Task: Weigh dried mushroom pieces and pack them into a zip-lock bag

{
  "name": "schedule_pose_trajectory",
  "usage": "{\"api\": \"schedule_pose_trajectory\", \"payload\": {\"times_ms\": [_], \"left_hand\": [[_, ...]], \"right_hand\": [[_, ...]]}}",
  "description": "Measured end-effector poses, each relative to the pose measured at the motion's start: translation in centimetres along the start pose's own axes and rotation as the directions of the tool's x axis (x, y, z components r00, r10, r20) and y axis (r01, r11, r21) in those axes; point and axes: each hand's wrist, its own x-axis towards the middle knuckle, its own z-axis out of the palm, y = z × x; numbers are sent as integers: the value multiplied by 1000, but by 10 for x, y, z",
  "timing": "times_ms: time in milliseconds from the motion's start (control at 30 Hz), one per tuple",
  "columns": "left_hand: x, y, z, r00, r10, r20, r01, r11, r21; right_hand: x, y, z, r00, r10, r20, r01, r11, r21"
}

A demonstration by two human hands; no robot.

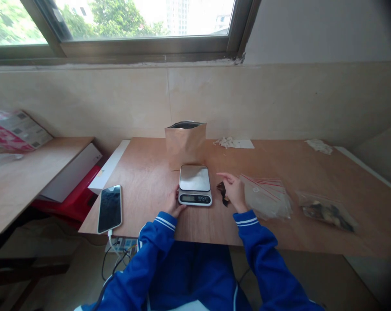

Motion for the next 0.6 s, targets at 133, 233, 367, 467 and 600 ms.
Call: {"api": "schedule_pose_trajectory", "payload": {"times_ms": [133, 233, 367, 467, 600], "left_hand": [[0, 4, -2, 999, 18, 41, -20, 999, 47], [3, 12, -8, 998, 37, 59, -41, 997, 65], [26, 50, -17, 974, 218, -68, -202, 961, 187], [61, 95, -18, 846, 469, -253, -350, 848, 398], [122, 145, -9, 743, 561, -364, -394, 807, 440]], "right_hand": [[-12, 9, -10, 998, -2, 56, 9, 992, -127], [-15, 25, -13, 994, -107, 37, 113, 952, -285], [-11, 47, -11, 965, -258, 44, 252, 868, -427], [-6, 56, -8, 956, -279, 85, 283, 815, -506], [1, 63, -6, 965, -223, 135, 261, 835, -485]]}}
